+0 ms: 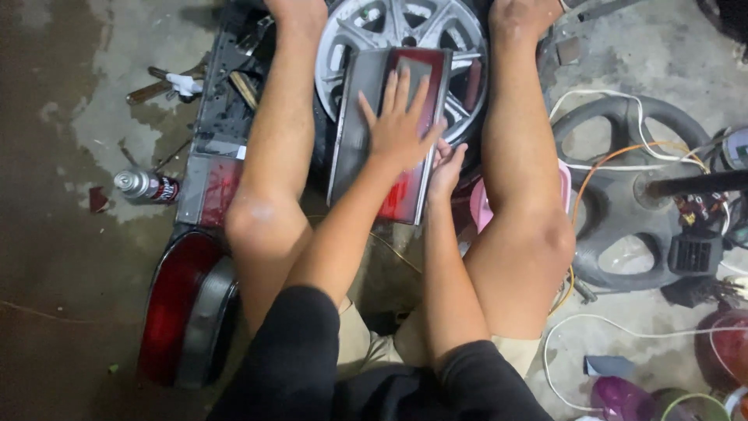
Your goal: Sanding a car taillight assembly manually using a sanding block to prepare the surface.
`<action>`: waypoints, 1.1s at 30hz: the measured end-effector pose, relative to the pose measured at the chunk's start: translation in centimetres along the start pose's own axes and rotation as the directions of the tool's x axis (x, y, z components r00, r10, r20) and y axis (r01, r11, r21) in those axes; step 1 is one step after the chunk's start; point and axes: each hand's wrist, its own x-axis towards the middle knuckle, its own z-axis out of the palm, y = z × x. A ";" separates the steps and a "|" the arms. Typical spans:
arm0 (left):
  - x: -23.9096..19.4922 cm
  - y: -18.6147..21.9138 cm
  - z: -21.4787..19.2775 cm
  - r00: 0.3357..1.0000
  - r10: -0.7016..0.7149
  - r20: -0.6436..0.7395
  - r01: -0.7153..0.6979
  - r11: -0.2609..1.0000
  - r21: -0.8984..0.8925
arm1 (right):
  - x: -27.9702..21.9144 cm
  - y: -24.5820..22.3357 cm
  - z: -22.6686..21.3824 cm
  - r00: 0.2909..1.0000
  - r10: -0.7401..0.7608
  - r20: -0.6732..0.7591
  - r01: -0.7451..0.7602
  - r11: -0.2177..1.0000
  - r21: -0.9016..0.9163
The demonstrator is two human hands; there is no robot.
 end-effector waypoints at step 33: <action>-8.3 1.0 -3.7 0.994 -0.016 0.112 0.025 0.996 -0.081 | 0.0 -0.7 0.2 0.989 -0.035 -0.144 -0.013 0.948 -0.318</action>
